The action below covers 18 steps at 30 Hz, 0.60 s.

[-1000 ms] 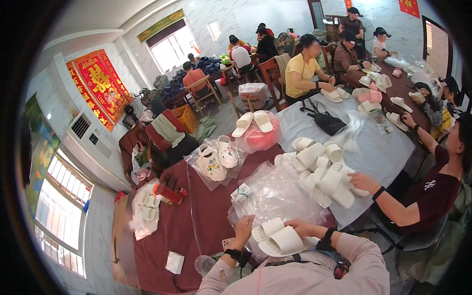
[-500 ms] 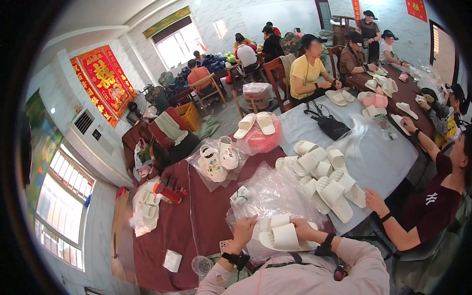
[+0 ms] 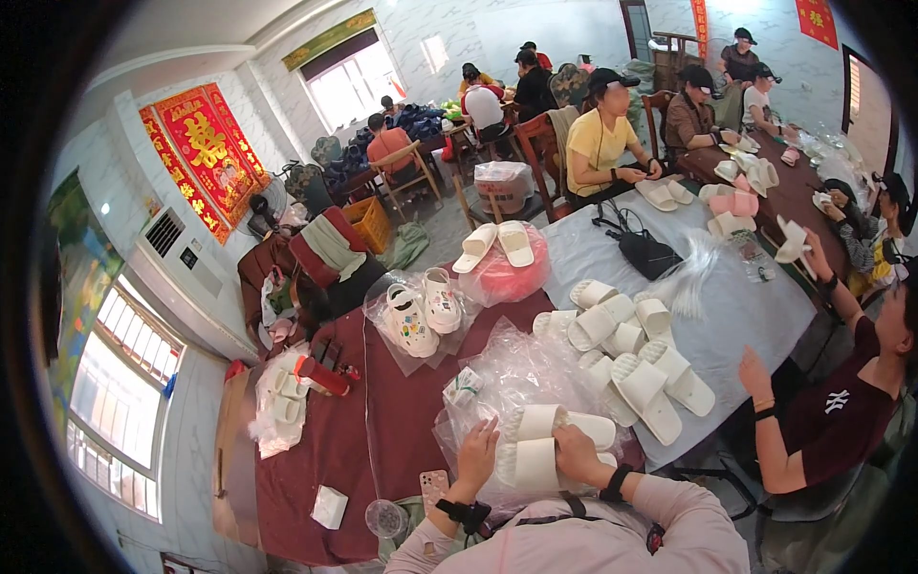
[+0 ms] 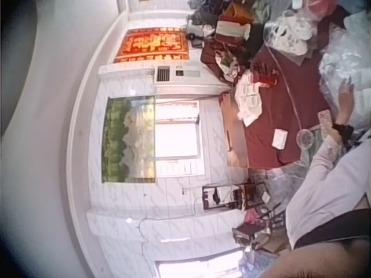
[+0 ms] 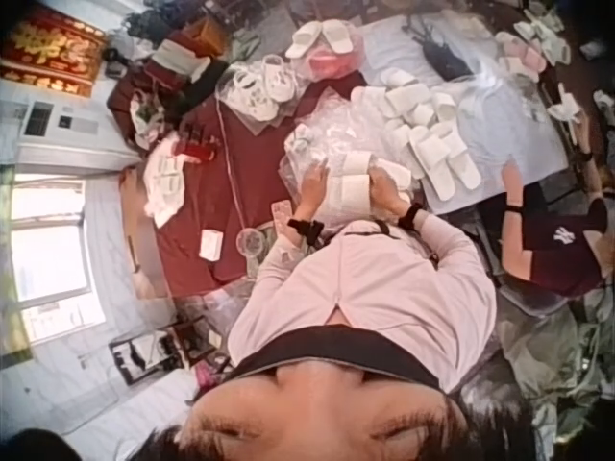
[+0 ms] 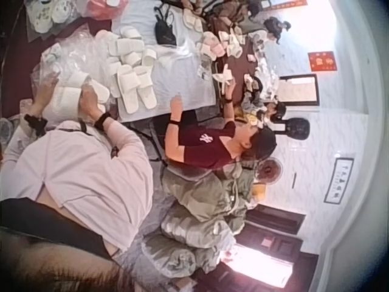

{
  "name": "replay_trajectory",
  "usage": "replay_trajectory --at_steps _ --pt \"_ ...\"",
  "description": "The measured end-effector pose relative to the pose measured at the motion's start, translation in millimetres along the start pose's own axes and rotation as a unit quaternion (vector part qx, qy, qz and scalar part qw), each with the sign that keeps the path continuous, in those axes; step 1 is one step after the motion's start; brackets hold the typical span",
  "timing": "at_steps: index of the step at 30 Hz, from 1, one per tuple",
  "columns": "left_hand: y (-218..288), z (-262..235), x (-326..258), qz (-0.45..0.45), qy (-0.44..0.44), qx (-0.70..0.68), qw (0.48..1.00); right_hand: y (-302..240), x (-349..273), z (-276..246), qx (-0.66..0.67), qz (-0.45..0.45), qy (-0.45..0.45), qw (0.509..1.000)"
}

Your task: The recorder is shown manually assembling and packing various shoe components at a large table in a factory or workshop setting.

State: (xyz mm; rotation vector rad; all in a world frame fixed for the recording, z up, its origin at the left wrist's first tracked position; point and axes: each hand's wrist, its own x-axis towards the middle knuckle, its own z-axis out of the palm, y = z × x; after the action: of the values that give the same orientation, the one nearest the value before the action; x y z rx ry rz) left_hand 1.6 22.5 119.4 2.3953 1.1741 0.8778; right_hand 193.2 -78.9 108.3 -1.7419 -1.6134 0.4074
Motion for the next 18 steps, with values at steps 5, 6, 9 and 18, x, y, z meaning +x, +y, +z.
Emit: replay_trajectory --at_steps 5,6,9,18 --pt "5 3 -9 -0.054 -0.055 -0.039 0.996 6 8 5 -0.032 0.037 0.070 0.996" --pt "6 4 -12 -0.055 -0.062 -0.040 0.996 6 9 4 -0.032 0.058 0.095 0.993" --pt "2 6 -16 -0.048 -0.068 -0.038 0.996 11 16 -3 -0.024 0.048 0.117 0.992" --pt "6 4 -25 -0.119 -0.190 0.042 0.974 34 9 12 -0.004 -0.011 0.071 0.997"
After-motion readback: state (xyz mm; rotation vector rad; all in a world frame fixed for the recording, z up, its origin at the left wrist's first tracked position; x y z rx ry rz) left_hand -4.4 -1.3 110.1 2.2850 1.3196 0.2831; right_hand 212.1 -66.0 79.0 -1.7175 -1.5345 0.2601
